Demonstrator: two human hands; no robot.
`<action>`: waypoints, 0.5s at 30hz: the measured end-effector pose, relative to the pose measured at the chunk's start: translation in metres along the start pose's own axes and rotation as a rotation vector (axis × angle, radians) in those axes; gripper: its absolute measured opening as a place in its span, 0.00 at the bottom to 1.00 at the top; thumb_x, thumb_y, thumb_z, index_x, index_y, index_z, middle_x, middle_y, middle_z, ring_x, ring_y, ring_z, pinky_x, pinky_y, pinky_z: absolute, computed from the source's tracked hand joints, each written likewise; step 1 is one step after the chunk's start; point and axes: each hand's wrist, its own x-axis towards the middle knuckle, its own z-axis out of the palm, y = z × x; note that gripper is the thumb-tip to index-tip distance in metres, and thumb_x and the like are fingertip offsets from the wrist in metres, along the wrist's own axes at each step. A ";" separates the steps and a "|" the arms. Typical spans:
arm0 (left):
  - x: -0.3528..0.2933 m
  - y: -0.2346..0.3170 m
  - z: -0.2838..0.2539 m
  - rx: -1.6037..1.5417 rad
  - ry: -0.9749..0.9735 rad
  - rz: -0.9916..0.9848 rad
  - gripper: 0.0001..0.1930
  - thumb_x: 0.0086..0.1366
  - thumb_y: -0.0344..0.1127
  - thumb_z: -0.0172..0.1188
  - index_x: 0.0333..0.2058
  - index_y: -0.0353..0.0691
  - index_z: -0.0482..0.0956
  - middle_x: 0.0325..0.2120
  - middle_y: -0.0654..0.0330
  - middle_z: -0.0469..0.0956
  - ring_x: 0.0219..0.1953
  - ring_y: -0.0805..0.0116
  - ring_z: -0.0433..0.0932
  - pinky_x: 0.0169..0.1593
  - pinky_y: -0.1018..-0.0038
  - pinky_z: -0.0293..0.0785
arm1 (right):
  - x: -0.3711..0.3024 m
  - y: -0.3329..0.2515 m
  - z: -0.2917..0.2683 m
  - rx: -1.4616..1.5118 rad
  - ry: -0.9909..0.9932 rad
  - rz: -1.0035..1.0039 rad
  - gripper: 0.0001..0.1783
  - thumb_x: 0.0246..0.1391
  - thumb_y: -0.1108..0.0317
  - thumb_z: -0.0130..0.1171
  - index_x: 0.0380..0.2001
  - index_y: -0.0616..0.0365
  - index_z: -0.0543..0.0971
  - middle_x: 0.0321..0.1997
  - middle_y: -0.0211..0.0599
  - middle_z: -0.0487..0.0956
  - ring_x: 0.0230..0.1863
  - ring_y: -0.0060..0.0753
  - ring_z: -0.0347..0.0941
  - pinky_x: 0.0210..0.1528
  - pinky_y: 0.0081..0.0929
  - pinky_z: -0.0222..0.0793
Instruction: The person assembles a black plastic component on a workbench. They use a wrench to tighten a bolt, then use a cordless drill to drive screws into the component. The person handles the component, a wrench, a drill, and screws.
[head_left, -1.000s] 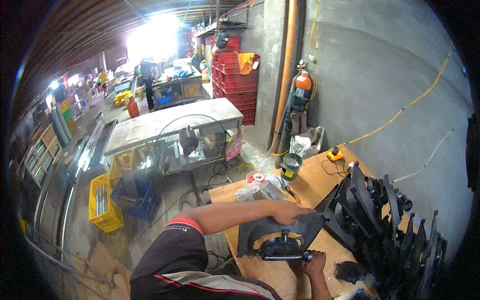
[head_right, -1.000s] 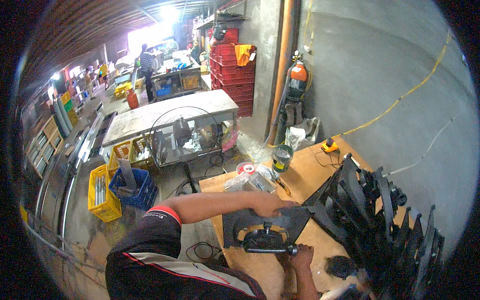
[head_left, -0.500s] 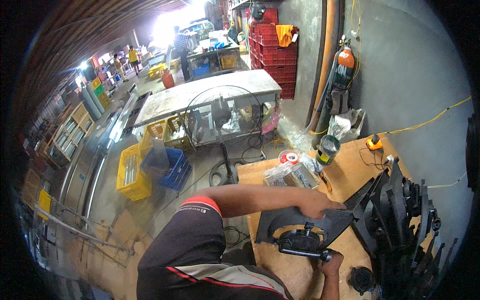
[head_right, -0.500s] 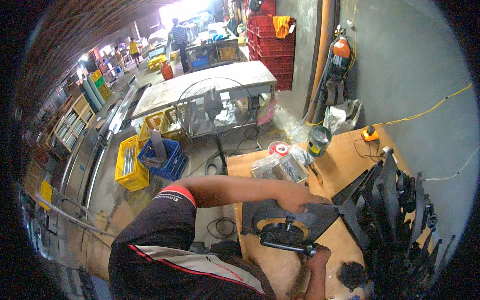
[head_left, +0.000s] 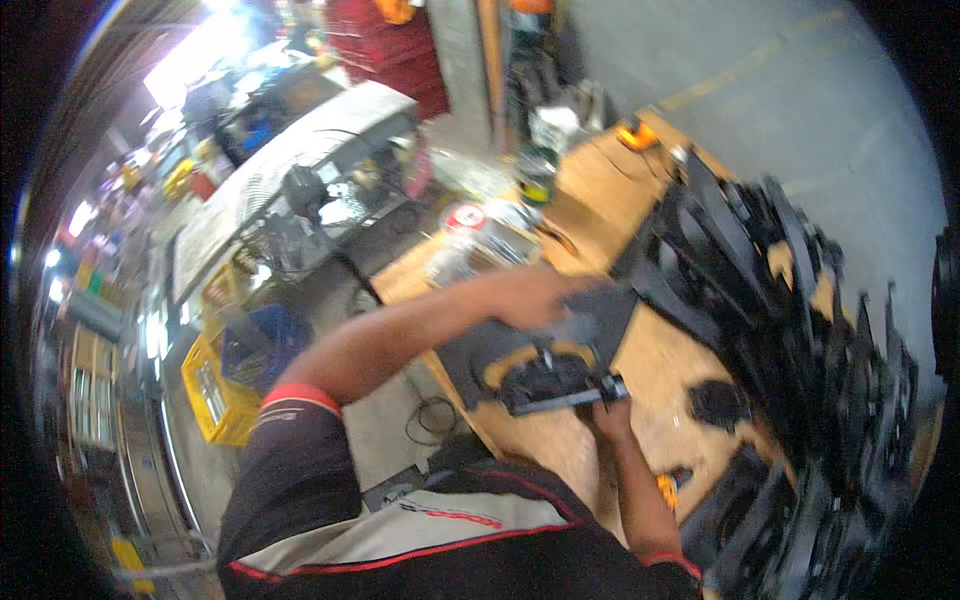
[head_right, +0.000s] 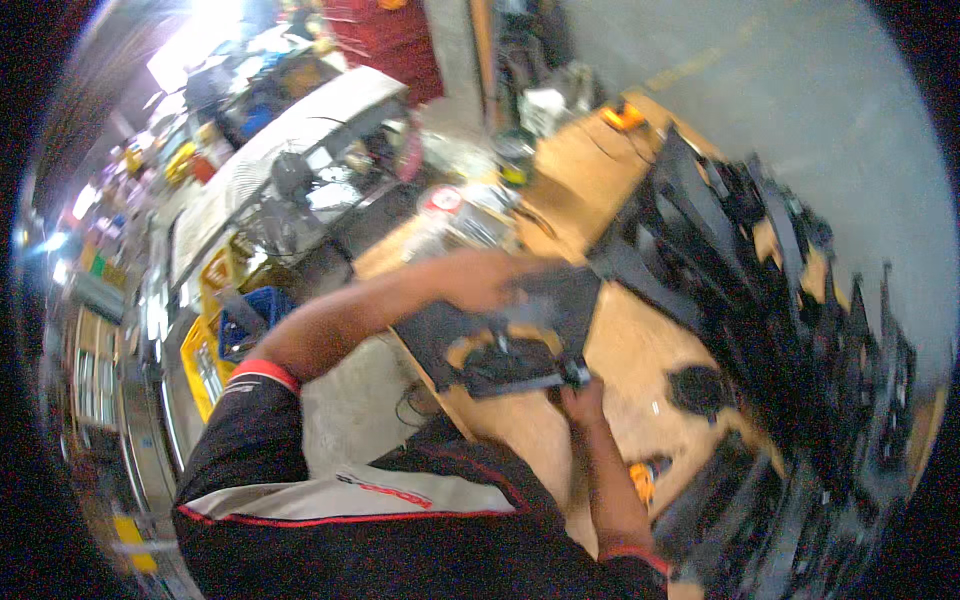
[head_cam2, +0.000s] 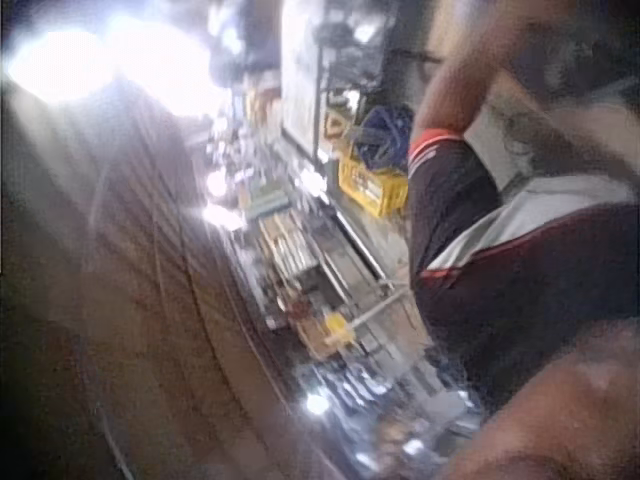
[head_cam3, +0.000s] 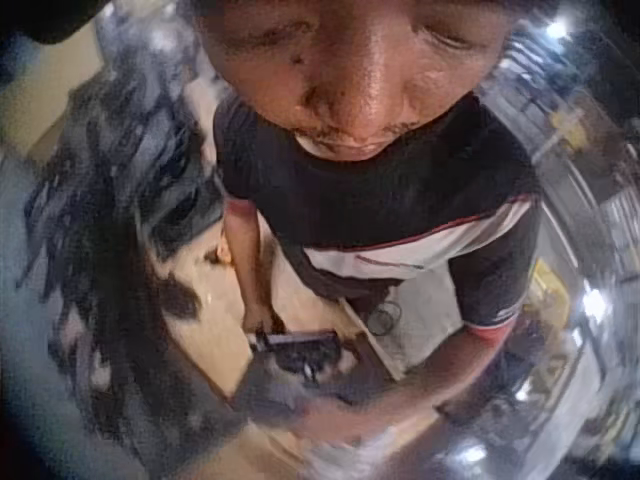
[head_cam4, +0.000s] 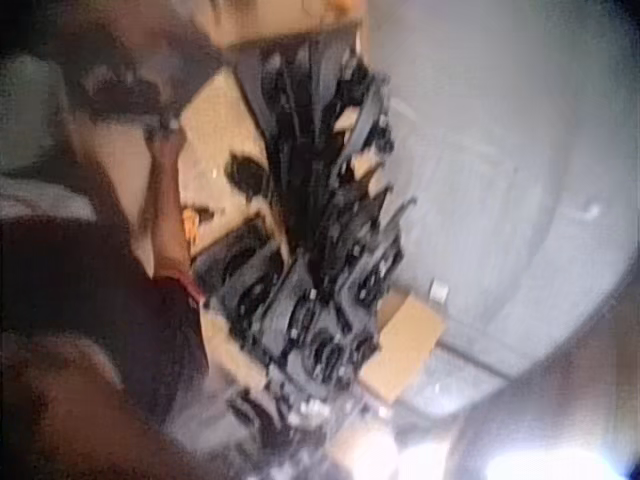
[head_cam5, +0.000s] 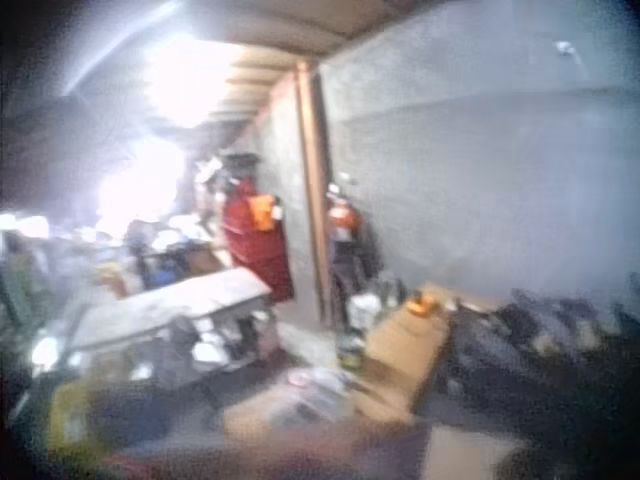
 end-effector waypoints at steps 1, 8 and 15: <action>0.002 0.009 -0.007 -0.025 -0.052 -0.057 0.37 0.63 0.37 0.56 0.70 0.47 0.53 0.51 0.39 0.76 0.52 0.40 0.76 0.56 0.54 0.70 | 0.005 -0.014 -0.016 -0.095 -0.100 0.140 0.16 0.48 0.59 0.60 0.35 0.61 0.81 0.33 0.50 0.82 0.36 0.52 0.79 0.43 0.44 0.75; -0.005 0.018 -0.008 -0.195 -0.073 -0.131 0.34 0.64 0.35 0.57 0.68 0.44 0.58 0.51 0.40 0.77 0.53 0.44 0.77 0.58 0.59 0.69 | -0.029 -0.079 -0.042 -0.120 -0.115 0.288 0.16 0.59 0.58 0.59 0.33 0.61 0.84 0.28 0.52 0.81 0.29 0.51 0.79 0.32 0.41 0.71; -0.006 0.024 0.011 -0.300 0.218 -0.361 0.26 0.65 0.36 0.56 0.61 0.35 0.67 0.54 0.41 0.75 0.57 0.46 0.74 0.61 0.61 0.67 | -0.062 -0.111 -0.010 0.466 -0.037 0.527 0.25 0.65 0.50 0.55 0.30 0.64 0.80 0.20 0.30 0.75 0.22 0.24 0.67 0.27 0.28 0.65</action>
